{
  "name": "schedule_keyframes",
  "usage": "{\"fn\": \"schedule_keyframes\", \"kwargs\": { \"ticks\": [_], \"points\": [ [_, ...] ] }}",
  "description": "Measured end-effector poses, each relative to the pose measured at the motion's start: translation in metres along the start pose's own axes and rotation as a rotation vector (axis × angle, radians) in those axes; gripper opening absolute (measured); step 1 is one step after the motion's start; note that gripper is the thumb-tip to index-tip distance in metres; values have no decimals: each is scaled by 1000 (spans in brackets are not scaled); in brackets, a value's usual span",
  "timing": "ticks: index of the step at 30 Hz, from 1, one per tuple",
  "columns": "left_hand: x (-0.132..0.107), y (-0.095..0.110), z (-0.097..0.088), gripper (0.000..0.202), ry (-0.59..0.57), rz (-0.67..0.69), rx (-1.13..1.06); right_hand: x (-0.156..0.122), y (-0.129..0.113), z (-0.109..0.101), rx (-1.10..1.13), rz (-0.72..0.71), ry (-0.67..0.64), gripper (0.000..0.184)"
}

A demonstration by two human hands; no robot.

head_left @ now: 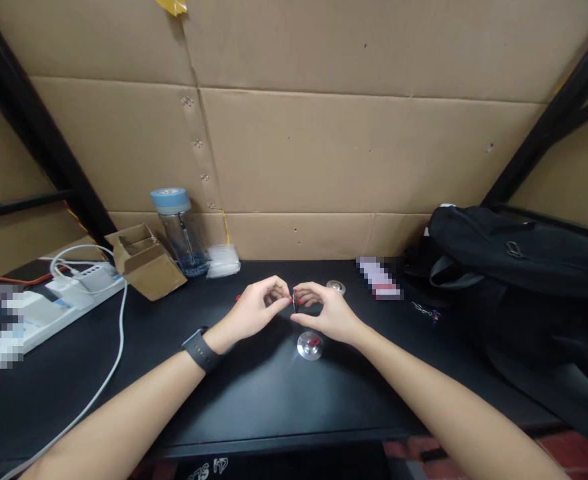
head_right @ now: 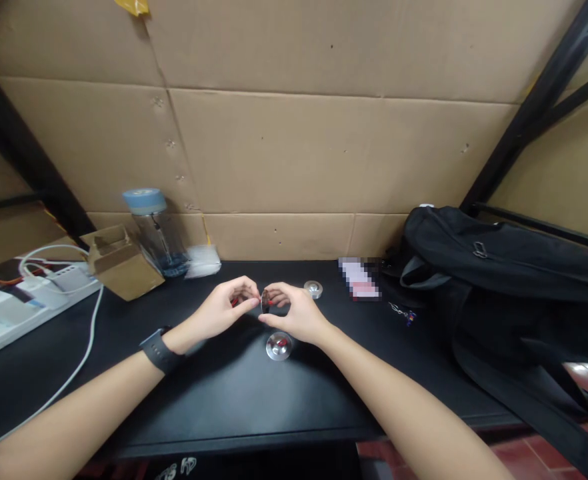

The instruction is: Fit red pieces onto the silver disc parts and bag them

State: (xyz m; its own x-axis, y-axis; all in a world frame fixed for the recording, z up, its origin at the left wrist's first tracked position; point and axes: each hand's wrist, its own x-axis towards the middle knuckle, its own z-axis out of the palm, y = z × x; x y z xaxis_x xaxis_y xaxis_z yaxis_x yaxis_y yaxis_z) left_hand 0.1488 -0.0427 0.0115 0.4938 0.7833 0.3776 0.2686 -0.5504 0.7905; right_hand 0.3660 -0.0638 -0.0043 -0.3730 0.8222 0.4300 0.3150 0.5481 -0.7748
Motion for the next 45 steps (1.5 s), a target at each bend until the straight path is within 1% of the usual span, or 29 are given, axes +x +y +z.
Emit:
{"fn": "schedule_keyframes", "kwargs": {
  "ticks": [2, 5, 6, 9, 12, 15, 18, 21, 26, 28, 29, 31, 32, 33, 35, 36, 37, 38, 40, 43, 45],
  "points": [
    [0, 1, -8, 9, 9, 31, 111, 1, 1, -6, -74, -25, 4, 50],
    [2, -5, -26, 5, 17, 88, 284, 4, 4, -20, -255, -44, 38, 46],
    [3, -9, -34, 4, 9, 112, 364, 5, 7, -26, -322, -38, 57, 45],
    [5, -23, -59, 5, -63, 166, 636, 7, 18, -47, -531, 17, 99, 38],
    [5, -33, -78, 7, -177, 154, 677, 7, 36, -67, -666, 130, 93, 35],
    [4, -35, -87, 8, -261, 133, 641, 6, 53, -79, -670, 223, 91, 37],
    [3, -34, -88, 11, -288, 134, 620, 6, 63, -83, -644, 256, 75, 38],
    [3, -31, -87, 14, -278, 154, 594, 7, 65, -82, -627, 256, 60, 36],
    [3, -26, -87, 15, -226, 172, 572, 8, 59, -83, -663, 309, 18, 29],
    [3, -25, -86, 15, -222, 170, 596, 7, 53, -84, -712, 325, 14, 31],
    [3, -25, -86, 15, -220, 171, 609, 6, 48, -85, -735, 301, 24, 36],
    [4, -25, -84, 15, -209, 179, 625, 4, 34, -83, -723, 183, 11, 48],
    [4, -25, -83, 15, -202, 185, 629, 2, 26, -80, -666, 102, -56, 51],
    [4, -24, -82, 15, -196, 193, 632, 0, 17, -77, -568, 46, -169, 48],
    [4, -22, -79, 15, -201, 213, 637, -3, 2, -67, -338, 21, -470, 46],
    [4, -20, -76, 15, -211, 223, 640, -4, -5, -60, -252, 26, -565, 45],
    [3, -18, -74, 15, -222, 230, 642, -5, -10, -54, -204, 23, -618, 38],
    [3, -16, -71, 15, -234, 235, 642, -6, -14, -48, -182, 9, -637, 27],
    [2, -12, -63, 14, -258, 241, 639, -6, -19, -40, -191, -32, -596, 11],
    [-1, -7, -51, 14, -324, 252, 611, -6, -24, -36, -220, -79, -508, 12],
    [-3, -5, -44, 14, -378, 268, 571, -7, -27, -38, -218, -92, -514, 20]
  ]
}}
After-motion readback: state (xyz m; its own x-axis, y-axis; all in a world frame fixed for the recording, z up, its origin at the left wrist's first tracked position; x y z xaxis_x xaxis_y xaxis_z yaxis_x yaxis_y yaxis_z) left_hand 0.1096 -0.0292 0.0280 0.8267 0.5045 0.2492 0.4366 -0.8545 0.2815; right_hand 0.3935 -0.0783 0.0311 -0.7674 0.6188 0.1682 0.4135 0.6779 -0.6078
